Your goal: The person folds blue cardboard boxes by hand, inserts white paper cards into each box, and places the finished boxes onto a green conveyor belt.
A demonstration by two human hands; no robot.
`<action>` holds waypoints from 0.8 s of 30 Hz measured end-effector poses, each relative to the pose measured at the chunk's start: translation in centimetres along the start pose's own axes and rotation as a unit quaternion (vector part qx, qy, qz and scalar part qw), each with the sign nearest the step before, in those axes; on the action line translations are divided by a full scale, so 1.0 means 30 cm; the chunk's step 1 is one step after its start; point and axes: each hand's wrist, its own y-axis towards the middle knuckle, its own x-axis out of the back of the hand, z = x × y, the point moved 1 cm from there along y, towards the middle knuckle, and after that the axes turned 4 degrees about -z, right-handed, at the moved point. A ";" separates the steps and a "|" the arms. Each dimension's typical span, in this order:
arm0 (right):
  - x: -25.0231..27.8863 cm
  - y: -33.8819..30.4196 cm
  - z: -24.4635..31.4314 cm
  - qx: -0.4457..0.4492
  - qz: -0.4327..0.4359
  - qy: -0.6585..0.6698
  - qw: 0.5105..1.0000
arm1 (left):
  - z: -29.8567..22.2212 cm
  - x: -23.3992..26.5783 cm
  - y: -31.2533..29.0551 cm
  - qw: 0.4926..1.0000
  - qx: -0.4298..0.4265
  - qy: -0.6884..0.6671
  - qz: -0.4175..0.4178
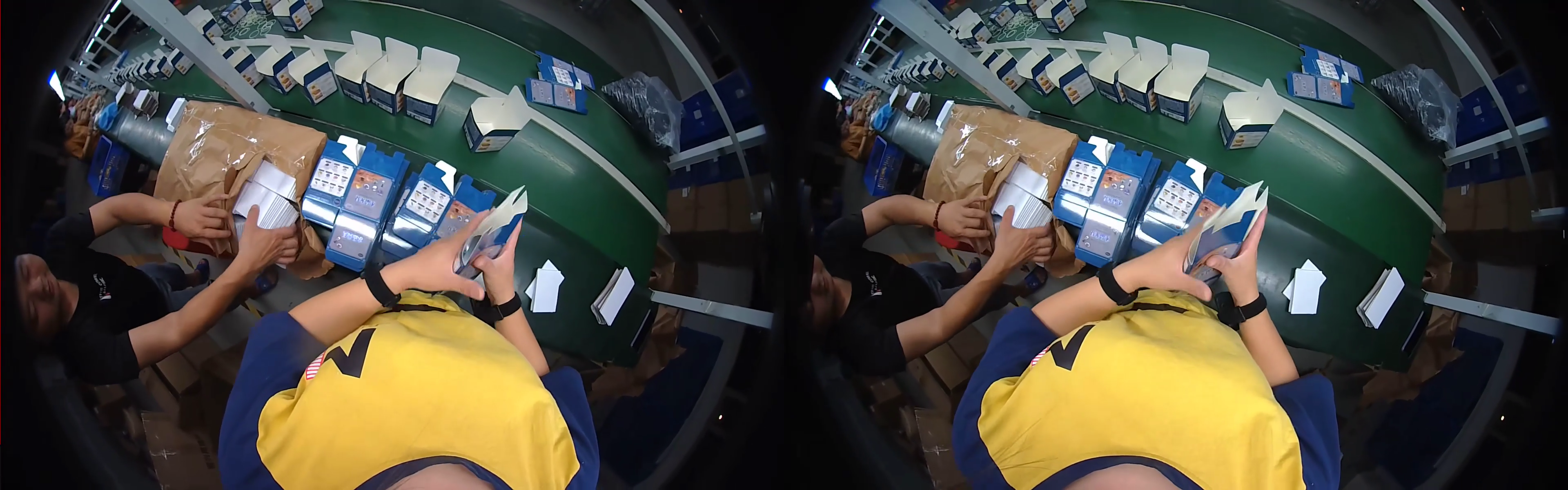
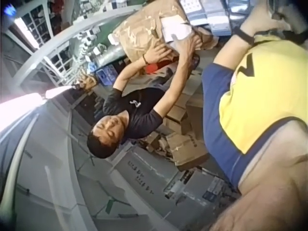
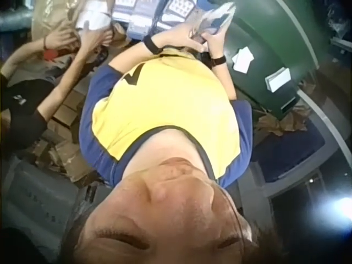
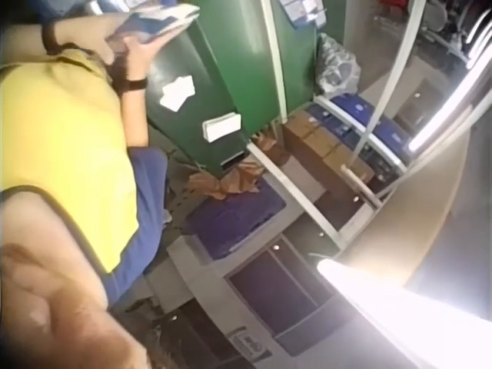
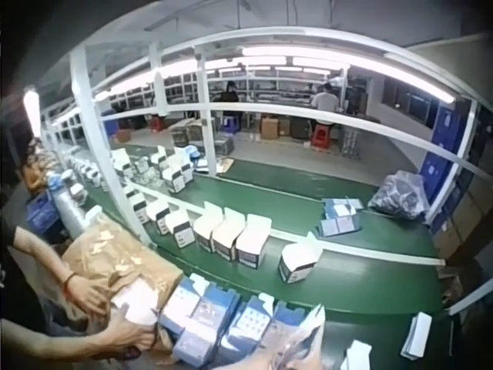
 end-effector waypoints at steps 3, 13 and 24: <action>-0.011 0.002 0.043 -0.021 0.012 0.005 1.000 | -0.054 -0.034 -0.021 0.983 -0.045 0.178 0.023; -0.017 0.024 0.247 -0.068 0.133 0.033 0.988 | -0.104 0.074 0.007 0.939 -0.184 0.287 -0.034; -0.087 0.065 0.345 -0.106 0.009 -0.039 0.994 | -0.164 0.015 0.035 0.933 -0.242 0.261 -0.051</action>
